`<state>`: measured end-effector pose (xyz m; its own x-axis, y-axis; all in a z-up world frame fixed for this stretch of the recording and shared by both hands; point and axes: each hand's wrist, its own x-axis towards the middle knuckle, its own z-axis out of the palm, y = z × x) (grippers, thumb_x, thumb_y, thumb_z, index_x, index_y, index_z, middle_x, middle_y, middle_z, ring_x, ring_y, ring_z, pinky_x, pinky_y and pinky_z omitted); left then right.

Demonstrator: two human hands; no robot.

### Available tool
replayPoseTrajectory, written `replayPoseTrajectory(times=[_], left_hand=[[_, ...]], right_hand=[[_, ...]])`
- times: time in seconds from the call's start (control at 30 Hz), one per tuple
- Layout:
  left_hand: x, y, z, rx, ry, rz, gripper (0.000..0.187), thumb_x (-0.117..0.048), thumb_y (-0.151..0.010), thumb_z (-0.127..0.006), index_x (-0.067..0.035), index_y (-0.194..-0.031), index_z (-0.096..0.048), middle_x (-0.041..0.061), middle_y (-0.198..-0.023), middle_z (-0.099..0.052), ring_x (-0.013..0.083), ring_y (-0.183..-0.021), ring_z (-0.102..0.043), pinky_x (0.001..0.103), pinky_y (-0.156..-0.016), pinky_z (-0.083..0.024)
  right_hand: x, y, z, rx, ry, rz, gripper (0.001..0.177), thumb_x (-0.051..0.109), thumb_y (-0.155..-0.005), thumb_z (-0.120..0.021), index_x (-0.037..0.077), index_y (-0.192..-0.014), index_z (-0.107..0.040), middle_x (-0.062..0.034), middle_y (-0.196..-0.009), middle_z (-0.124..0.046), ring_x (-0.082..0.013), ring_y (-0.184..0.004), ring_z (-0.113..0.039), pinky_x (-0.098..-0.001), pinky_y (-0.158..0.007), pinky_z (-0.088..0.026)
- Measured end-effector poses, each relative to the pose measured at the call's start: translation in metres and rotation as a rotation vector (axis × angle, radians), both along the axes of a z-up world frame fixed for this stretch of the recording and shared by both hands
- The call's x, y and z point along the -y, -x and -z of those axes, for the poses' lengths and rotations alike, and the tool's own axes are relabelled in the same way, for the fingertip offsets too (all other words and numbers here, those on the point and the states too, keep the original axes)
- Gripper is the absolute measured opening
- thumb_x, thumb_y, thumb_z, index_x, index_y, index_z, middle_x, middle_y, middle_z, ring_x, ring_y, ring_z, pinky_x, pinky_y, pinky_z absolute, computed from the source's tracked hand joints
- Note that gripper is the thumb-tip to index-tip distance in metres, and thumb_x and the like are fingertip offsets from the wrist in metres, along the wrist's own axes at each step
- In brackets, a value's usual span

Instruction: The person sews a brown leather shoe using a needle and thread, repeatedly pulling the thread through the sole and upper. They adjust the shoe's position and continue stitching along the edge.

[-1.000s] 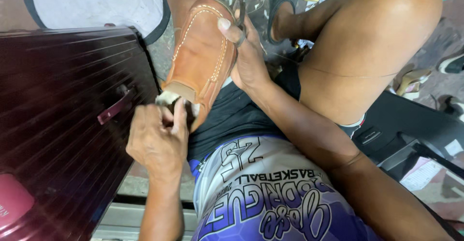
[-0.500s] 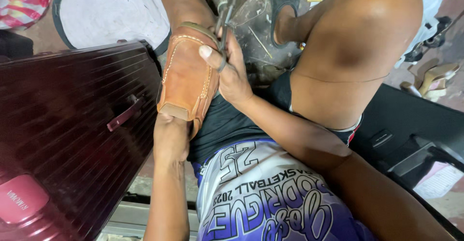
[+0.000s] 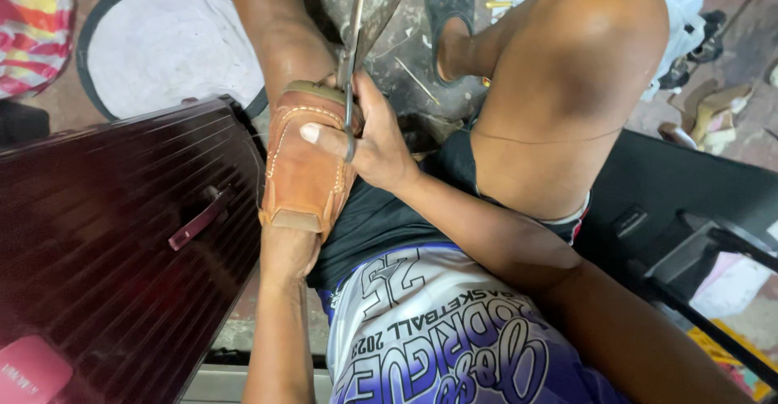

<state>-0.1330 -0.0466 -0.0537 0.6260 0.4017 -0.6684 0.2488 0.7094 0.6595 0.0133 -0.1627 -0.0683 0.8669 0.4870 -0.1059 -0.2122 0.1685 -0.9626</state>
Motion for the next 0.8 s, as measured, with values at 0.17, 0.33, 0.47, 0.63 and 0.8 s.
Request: replayPoseTrajectory(times=[0.17, 0.33, 0.47, 0.63, 0.8], left_hand=[[0.017, -0.015, 0.006, 0.029, -0.278, 0.054, 0.042, -0.012, -0.099, -0.057, -0.003, -0.140, -0.056, 0.009, -0.134, -0.066, 0.0217, -0.120, -0.066, 0.034, -0.096, -0.057], [0.031, -0.033, -0.004, -0.002, -0.131, -0.141, 0.045, -0.015, -0.098, -0.057, -0.006, -0.142, -0.054, 0.009, -0.135, -0.065, 0.0240, -0.120, -0.066, 0.037, -0.096, -0.056], [0.025, -0.039, -0.009, -0.044, -0.040, -0.157, 0.048, -0.017, -0.100, -0.058, -0.006, -0.146, -0.047, 0.010, -0.136, -0.061, 0.0237, -0.116, -0.064, 0.035, -0.085, -0.053], [0.023, -0.027, -0.004, 0.005, -0.019, -0.112, 0.044, -0.012, -0.098, -0.058, -0.003, -0.141, -0.051, 0.010, -0.137, -0.063, 0.0208, -0.120, -0.067, 0.031, -0.093, -0.063], [0.027, -0.022, 0.014, -0.123, -0.126, -0.158, 0.046, 0.003, -0.090, -0.060, 0.000, -0.135, -0.060, 0.017, -0.118, -0.067, 0.0274, -0.089, -0.065, 0.033, -0.062, -0.053]], right_hand=[[-0.001, 0.000, 0.000, -0.084, -0.101, 0.068, 0.050, 0.025, -0.095, -0.076, 0.001, -0.132, -0.052, -0.0061, -0.119, -0.063, -0.0128, -0.114, -0.059, -0.0293, -0.106, -0.049], [-0.002, -0.004, -0.003, 0.041, 0.017, 0.048, 0.043, 0.024, -0.098, -0.075, 0.000, -0.128, -0.057, -0.0055, -0.110, -0.062, -0.0100, -0.104, -0.057, -0.0268, -0.097, -0.048], [-0.005, -0.003, -0.005, -0.010, 0.070, 0.058, 0.046, 0.029, -0.093, -0.077, 0.002, -0.121, -0.052, -0.0030, -0.107, -0.061, -0.0084, -0.100, -0.054, -0.0271, -0.091, -0.050], [-0.004, 0.000, -0.001, 0.043, 0.108, 0.088, 0.041, 0.028, -0.098, -0.074, 0.002, -0.123, -0.055, -0.0038, -0.109, -0.060, -0.0083, -0.098, -0.055, -0.0275, -0.095, -0.050], [-0.002, -0.007, 0.007, -0.056, -0.013, 0.119, 0.040, 0.021, -0.098, -0.072, 0.000, -0.128, -0.056, -0.0060, -0.117, -0.063, -0.0124, -0.111, -0.058, -0.0295, -0.102, -0.049]])
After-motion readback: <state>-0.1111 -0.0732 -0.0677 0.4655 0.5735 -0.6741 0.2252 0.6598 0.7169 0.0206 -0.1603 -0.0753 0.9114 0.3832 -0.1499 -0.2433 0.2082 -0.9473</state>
